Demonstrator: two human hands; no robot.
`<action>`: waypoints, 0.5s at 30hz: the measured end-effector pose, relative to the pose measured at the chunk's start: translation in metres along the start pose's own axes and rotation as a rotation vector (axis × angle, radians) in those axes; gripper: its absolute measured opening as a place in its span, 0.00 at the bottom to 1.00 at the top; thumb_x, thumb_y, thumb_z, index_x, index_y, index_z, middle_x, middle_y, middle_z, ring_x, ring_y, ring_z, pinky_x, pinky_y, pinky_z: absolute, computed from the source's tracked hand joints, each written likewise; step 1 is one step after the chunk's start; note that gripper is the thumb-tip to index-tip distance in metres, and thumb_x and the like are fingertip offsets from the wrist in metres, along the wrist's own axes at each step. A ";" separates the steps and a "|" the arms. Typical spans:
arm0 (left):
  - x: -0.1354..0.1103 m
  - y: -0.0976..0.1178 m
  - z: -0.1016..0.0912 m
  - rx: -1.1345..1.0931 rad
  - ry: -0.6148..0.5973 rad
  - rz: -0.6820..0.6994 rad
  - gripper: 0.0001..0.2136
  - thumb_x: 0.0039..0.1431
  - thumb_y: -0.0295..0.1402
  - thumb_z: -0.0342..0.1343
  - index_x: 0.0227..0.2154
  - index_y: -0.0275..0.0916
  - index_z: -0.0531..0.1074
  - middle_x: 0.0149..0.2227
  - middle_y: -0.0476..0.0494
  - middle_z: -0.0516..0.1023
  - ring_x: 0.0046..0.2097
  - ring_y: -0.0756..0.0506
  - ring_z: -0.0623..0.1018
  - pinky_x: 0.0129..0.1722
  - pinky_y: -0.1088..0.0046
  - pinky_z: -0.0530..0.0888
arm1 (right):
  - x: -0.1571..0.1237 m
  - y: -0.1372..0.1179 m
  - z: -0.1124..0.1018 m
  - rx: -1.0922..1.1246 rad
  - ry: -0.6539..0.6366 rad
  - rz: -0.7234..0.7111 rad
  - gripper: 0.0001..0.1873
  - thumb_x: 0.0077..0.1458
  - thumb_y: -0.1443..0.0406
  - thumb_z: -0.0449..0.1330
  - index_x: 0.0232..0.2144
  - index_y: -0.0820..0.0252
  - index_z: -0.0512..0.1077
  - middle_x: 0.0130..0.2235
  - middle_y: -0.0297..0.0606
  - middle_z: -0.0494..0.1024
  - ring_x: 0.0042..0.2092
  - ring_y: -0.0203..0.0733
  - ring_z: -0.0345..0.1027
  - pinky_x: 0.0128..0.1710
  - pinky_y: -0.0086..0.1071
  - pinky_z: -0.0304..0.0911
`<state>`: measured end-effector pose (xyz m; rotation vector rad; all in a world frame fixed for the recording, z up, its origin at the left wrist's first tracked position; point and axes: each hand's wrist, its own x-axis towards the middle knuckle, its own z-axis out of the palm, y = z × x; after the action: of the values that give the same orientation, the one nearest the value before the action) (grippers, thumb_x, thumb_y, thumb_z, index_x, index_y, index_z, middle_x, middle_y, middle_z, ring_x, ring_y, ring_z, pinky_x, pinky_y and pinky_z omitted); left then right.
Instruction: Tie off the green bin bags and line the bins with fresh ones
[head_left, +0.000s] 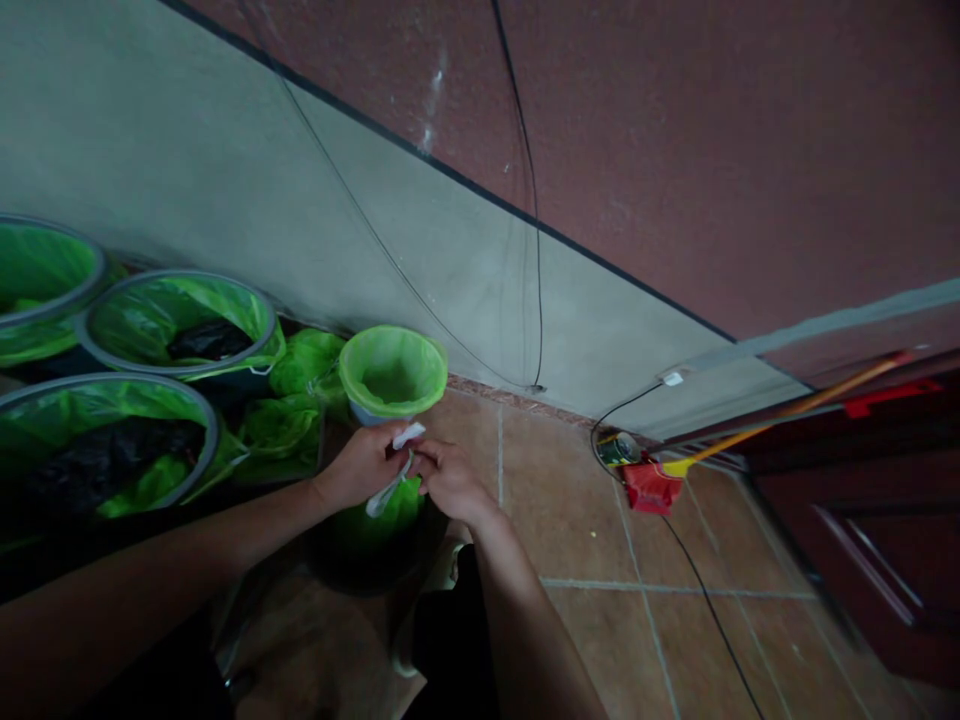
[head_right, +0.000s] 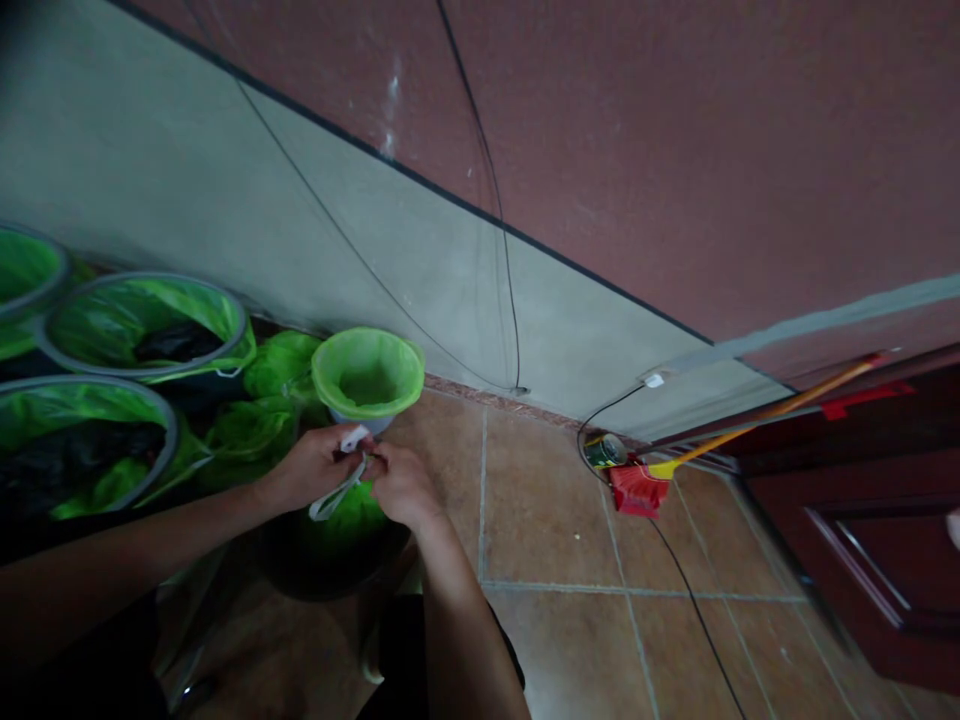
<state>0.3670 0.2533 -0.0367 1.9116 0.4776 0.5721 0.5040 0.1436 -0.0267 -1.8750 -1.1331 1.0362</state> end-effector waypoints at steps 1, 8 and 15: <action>0.000 0.000 0.000 -0.016 0.014 -0.034 0.05 0.55 0.31 0.53 0.33 0.40 0.73 0.31 0.49 0.80 0.35 0.46 0.79 0.37 0.72 0.75 | 0.000 0.001 0.001 0.018 -0.010 0.018 0.11 0.61 0.70 0.57 0.39 0.57 0.80 0.32 0.33 0.81 0.29 0.34 0.71 0.31 0.26 0.67; 0.003 -0.004 -0.004 0.021 -0.066 -0.161 0.07 0.54 0.36 0.54 0.31 0.40 0.75 0.28 0.49 0.80 0.32 0.46 0.79 0.36 0.72 0.74 | -0.002 -0.006 0.000 -0.037 0.018 0.182 0.12 0.61 0.71 0.57 0.36 0.59 0.81 0.31 0.34 0.81 0.27 0.34 0.72 0.30 0.25 0.66; 0.004 -0.004 -0.012 0.255 -0.167 -0.193 0.08 0.57 0.32 0.55 0.29 0.40 0.80 0.30 0.46 0.83 0.36 0.44 0.81 0.38 0.73 0.72 | -0.006 -0.025 0.001 -0.609 0.102 0.186 0.13 0.63 0.68 0.57 0.38 0.58 0.83 0.40 0.44 0.86 0.43 0.45 0.80 0.45 0.32 0.69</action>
<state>0.3634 0.2659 -0.0353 2.1035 0.6423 0.2312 0.4922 0.1470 -0.0043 -2.5173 -1.3317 0.7216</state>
